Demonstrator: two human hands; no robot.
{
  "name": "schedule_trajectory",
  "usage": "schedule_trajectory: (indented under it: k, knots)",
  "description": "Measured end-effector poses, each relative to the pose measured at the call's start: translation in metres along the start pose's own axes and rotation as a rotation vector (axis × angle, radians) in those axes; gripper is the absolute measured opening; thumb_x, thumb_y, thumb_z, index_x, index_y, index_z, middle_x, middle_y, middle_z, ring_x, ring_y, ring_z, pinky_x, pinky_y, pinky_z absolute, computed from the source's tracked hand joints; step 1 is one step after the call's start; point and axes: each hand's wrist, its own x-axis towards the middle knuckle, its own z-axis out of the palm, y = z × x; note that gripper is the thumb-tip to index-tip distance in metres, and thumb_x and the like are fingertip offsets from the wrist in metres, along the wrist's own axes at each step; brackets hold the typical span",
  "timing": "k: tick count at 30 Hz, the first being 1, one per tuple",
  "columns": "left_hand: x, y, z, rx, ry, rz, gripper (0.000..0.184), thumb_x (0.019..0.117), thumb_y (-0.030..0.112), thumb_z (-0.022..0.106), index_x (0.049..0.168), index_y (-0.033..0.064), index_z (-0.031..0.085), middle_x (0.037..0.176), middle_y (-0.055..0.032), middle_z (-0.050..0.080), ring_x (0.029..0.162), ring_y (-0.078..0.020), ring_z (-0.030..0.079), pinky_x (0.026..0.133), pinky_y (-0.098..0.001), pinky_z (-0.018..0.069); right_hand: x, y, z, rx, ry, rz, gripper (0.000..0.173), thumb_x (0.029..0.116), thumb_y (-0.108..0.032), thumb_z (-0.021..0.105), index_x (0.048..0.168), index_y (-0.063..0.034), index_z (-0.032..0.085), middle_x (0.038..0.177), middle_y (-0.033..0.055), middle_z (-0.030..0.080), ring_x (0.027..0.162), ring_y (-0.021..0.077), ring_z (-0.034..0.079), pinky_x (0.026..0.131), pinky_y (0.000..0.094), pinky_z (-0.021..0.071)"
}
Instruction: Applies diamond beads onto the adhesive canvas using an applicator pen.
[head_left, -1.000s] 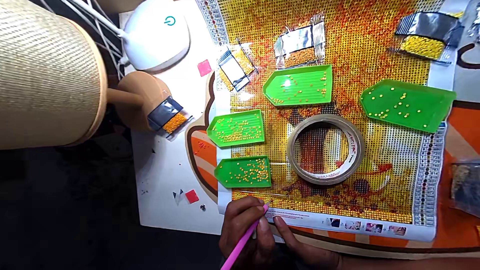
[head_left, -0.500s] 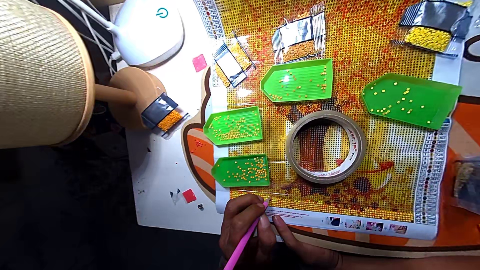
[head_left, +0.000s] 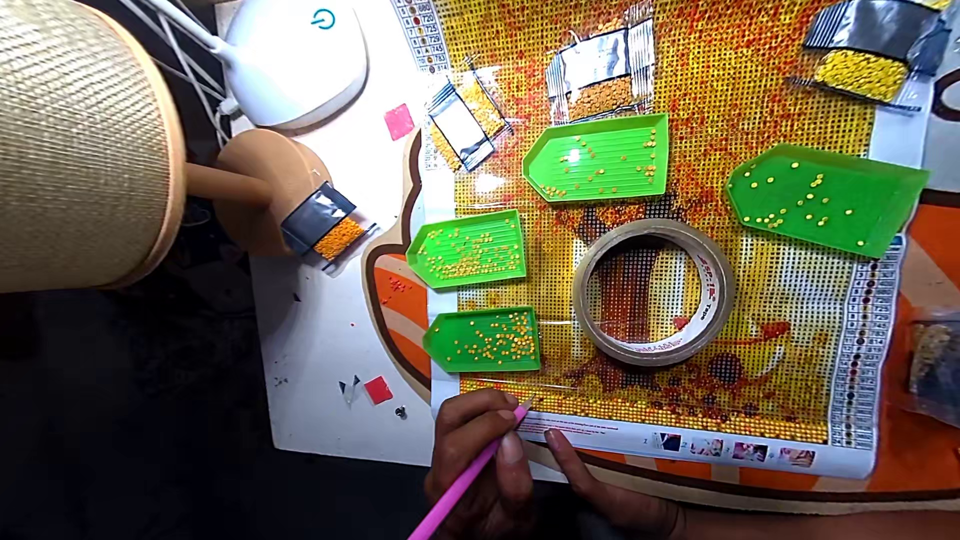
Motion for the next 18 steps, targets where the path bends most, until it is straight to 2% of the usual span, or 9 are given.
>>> schedule_trajectory:
  k: [4, 6, 7, 10, 12, 13, 15, 16, 18]
  knots:
    - [-0.001, -0.001, 0.0, 0.006, -0.001, 0.01, 0.018, 0.0918, 0.022, 0.066, 0.106, 0.0112, 0.071, 0.106, -0.0057, 0.068, 0.097, -0.0221, 0.067, 0.083, -0.0355, 0.0587, 0.005, -0.011, 0.001, -0.004, -0.004, -0.028, 0.034, 0.0987, -0.021, 0.066, 0.13, -0.0064, 0.066, 0.128, 0.0031, 0.069, 0.125, 0.0053, 0.06, 0.11, 0.0238, 0.0475]
    - [-0.004, -0.003, 0.001, 0.031, 0.003, 0.022, 0.018, 0.0913, 0.023, 0.067, 0.106, 0.0127, 0.07, 0.106, -0.005, 0.068, 0.097, -0.0211, 0.067, 0.083, -0.0348, 0.0583, 0.022, -0.043, 0.017, -0.208, -0.068, -0.099, 0.031, 0.1016, -0.021, 0.06, 0.125, -0.0017, 0.068, 0.122, 0.0075, 0.071, 0.121, 0.0054, 0.062, 0.107, 0.0204, 0.046]
    - [-0.005, -0.004, 0.003, 0.038, 0.011, 0.03, 0.018, 0.0911, 0.023, 0.067, 0.106, 0.0132, 0.07, 0.106, -0.0049, 0.068, 0.098, -0.0209, 0.067, 0.083, -0.0345, 0.0583, 0.029, -0.056, 0.024, -0.365, -0.107, -0.138, 0.032, 0.1037, -0.024, 0.055, 0.123, -0.0031, 0.069, 0.119, 0.0063, 0.072, 0.119, 0.0036, 0.063, 0.106, 0.0184, 0.0447]
    - [-0.008, -0.005, 0.005, 0.051, 0.022, 0.044, 0.018, 0.0905, 0.023, 0.067, 0.105, 0.0126, 0.07, 0.106, -0.0051, 0.068, 0.098, -0.0206, 0.067, 0.084, -0.0339, 0.0584, 0.035, -0.068, 0.029, -0.283, -0.152, -0.099, 0.036, 0.1056, -0.025, 0.052, 0.125, 0.0013, 0.067, 0.121, 0.007, 0.072, 0.118, 0.0008, 0.061, 0.106, 0.016, 0.0439]
    - [-0.007, -0.005, 0.005, 0.048, 0.023, 0.047, 0.018, 0.0906, 0.024, 0.067, 0.105, 0.0128, 0.07, 0.105, -0.0047, 0.068, 0.097, -0.0201, 0.067, 0.083, -0.0334, 0.0584, 0.035, -0.065, 0.026, -0.494, -0.188, -0.191, 0.035, 0.1065, -0.026, 0.049, 0.126, -0.0021, 0.066, 0.122, 0.0049, 0.071, 0.12, -0.0001, 0.06, 0.107, 0.0153, 0.0424]
    - [-0.007, -0.005, 0.006, 0.044, 0.025, 0.047, 0.018, 0.0906, 0.024, 0.067, 0.105, 0.0128, 0.07, 0.105, -0.0048, 0.068, 0.097, -0.0202, 0.067, 0.083, -0.0334, 0.0583, 0.034, -0.063, 0.025, -0.491, -0.186, -0.191, 0.035, 0.1067, -0.025, 0.049, 0.127, -0.002, 0.066, 0.123, 0.0048, 0.071, 0.12, -0.0003, 0.06, 0.107, 0.0153, 0.0424]
    - [-0.006, -0.005, 0.006, 0.033, 0.032, 0.04, 0.018, 0.0905, 0.023, 0.067, 0.105, 0.0125, 0.07, 0.105, -0.0052, 0.068, 0.096, -0.0205, 0.067, 0.083, -0.0338, 0.0586, 0.032, -0.058, 0.027, -0.087, -0.128, -0.065, 0.035, 0.1056, -0.022, 0.052, 0.127, 0.0041, 0.064, 0.125, 0.0063, 0.07, 0.121, 0.0003, 0.06, 0.107, 0.0168, 0.0442]
    - [-0.006, -0.005, 0.006, 0.026, 0.036, 0.035, 0.018, 0.0906, 0.023, 0.066, 0.105, 0.0124, 0.07, 0.105, -0.0054, 0.068, 0.096, -0.0208, 0.067, 0.082, -0.0341, 0.0588, 0.031, -0.054, 0.027, 0.01, -0.106, -0.045, 0.035, 0.1051, -0.022, 0.054, 0.127, 0.0044, 0.063, 0.125, 0.0061, 0.07, 0.122, 0.0008, 0.06, 0.107, 0.018, 0.0449]
    - [-0.006, -0.005, 0.006, 0.023, 0.041, 0.031, 0.018, 0.091, 0.023, 0.066, 0.106, 0.0128, 0.07, 0.105, -0.0051, 0.068, 0.097, -0.0206, 0.067, 0.083, -0.0343, 0.0585, 0.03, -0.047, 0.028, -0.033, -0.123, -0.07, 0.035, 0.1056, -0.022, 0.053, 0.128, 0.0029, 0.063, 0.125, 0.0056, 0.07, 0.122, 0.0008, 0.06, 0.108, 0.018, 0.0446]
